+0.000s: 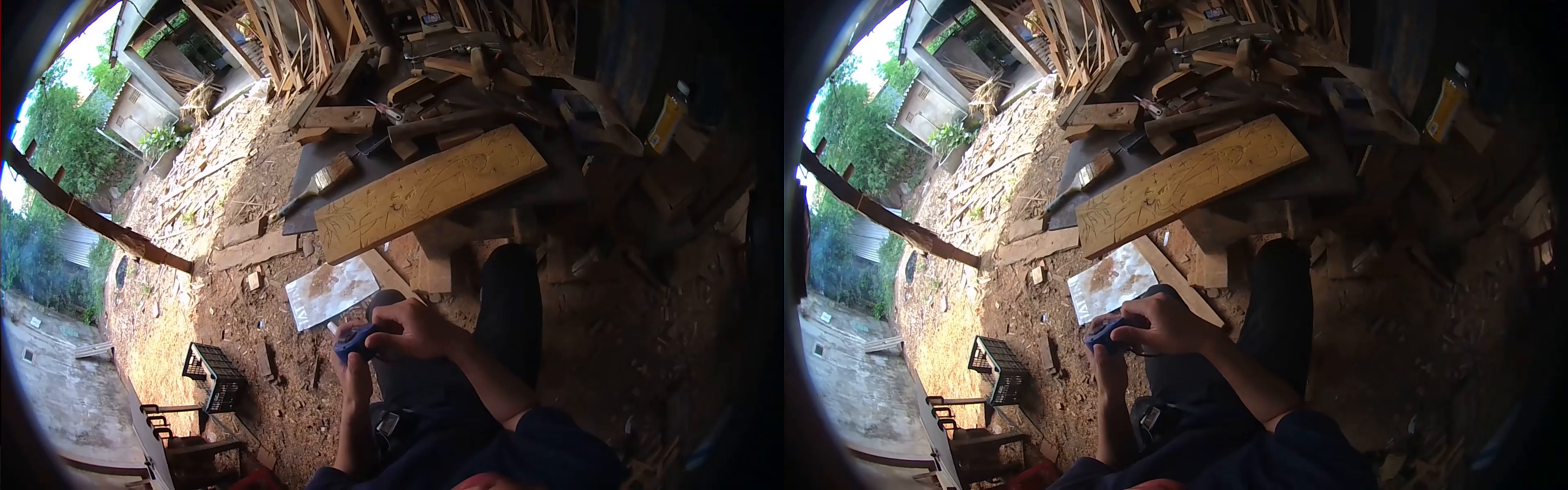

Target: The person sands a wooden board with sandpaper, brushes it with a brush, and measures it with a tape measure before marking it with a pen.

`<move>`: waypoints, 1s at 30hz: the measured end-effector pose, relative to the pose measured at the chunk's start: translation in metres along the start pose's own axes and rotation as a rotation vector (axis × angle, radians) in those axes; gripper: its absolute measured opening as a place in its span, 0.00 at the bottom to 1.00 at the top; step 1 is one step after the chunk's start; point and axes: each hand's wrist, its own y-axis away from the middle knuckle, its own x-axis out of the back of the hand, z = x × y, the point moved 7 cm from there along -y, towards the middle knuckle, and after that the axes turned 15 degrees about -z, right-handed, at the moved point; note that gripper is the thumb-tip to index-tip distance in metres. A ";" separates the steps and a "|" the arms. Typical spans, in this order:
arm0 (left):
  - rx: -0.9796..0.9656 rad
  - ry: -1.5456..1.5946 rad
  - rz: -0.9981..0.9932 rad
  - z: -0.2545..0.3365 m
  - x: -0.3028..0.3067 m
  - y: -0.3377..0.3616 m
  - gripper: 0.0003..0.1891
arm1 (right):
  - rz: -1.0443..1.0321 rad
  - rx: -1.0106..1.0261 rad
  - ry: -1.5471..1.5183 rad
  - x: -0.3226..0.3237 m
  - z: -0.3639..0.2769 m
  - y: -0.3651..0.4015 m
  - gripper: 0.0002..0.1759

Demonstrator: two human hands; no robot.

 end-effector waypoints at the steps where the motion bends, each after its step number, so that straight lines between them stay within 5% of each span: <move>1: -0.006 -0.062 0.002 0.009 -0.003 -0.001 0.51 | 0.000 -0.003 0.063 0.005 -0.004 0.000 0.37; 5: -0.002 -0.111 0.009 0.009 -0.001 -0.001 0.46 | 0.054 0.067 0.177 0.010 -0.007 0.001 0.30; 11: -0.077 -0.068 0.015 0.008 0.013 -0.002 0.50 | 0.018 0.071 -0.051 0.021 -0.007 0.014 0.29; 16: -0.182 0.012 0.182 0.026 0.045 -0.006 0.35 | 0.382 0.276 -0.241 0.082 -0.008 0.065 0.19; 20: -0.107 0.164 0.347 0.018 0.098 0.004 0.34 | 0.755 0.462 -0.528 0.136 0.006 0.117 0.12; 25: -0.063 0.073 0.382 0.034 0.134 0.012 0.32 | 1.292 0.437 -0.689 0.176 0.040 0.183 0.12; 30: 0.002 0.138 0.400 0.042 0.137 0.012 0.31 | 1.298 0.442 -0.702 0.185 0.048 0.197 0.19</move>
